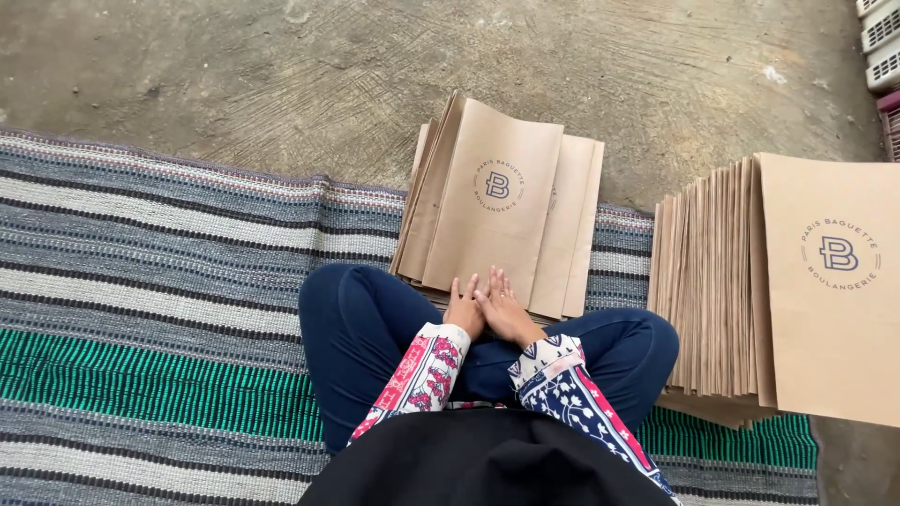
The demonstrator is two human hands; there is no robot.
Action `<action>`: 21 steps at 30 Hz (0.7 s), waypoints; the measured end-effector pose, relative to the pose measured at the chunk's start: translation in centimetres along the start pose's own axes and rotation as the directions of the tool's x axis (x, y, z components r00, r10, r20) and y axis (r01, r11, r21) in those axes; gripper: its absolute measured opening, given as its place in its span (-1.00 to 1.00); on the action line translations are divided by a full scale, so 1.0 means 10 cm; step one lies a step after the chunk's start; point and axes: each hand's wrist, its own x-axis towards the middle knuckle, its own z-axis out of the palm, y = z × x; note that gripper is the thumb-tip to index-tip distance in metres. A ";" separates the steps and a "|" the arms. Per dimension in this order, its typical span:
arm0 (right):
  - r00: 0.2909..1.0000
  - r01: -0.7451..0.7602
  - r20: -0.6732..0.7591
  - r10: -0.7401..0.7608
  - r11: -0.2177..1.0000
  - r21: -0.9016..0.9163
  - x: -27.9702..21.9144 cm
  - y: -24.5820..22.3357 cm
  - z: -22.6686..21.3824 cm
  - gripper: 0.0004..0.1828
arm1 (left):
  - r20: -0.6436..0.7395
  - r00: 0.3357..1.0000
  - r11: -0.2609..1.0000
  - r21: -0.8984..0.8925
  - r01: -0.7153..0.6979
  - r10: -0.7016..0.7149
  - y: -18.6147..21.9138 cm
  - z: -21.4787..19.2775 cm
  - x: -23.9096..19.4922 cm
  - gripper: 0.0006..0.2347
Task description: The person sits on a mat and folds brown paper bags by hand. They open each bag, press the sides flat, and fold the bottom edges upward to create a flat packet, stacking the finished bags to the side.
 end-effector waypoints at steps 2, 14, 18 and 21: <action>1.000 0.001 0.007 -0.001 1.000 0.030 -0.11 -0.07 -0.06 -0.09 | -0.001 1.000 1.000 -0.021 -0.004 0.004 0.00 -0.03 -0.02 -0.48; 0.998 -0.024 0.057 0.023 1.000 0.018 -0.33 -0.28 -0.11 -0.09 | 0.009 1.000 1.000 0.003 -0.009 0.009 -0.01 -0.14 -0.13 -0.54; 0.995 -0.096 0.021 0.096 0.995 0.008 -0.41 -0.36 -0.17 -0.17 | 0.006 1.000 1.000 -0.013 0.008 -0.008 0.00 -0.12 -0.10 -0.53; 0.940 -0.140 -0.299 0.167 0.984 0.108 -0.14 0.01 0.06 -0.32 | 0.012 1.000 0.997 -0.065 0.029 -0.029 -0.02 0.00 0.03 -0.46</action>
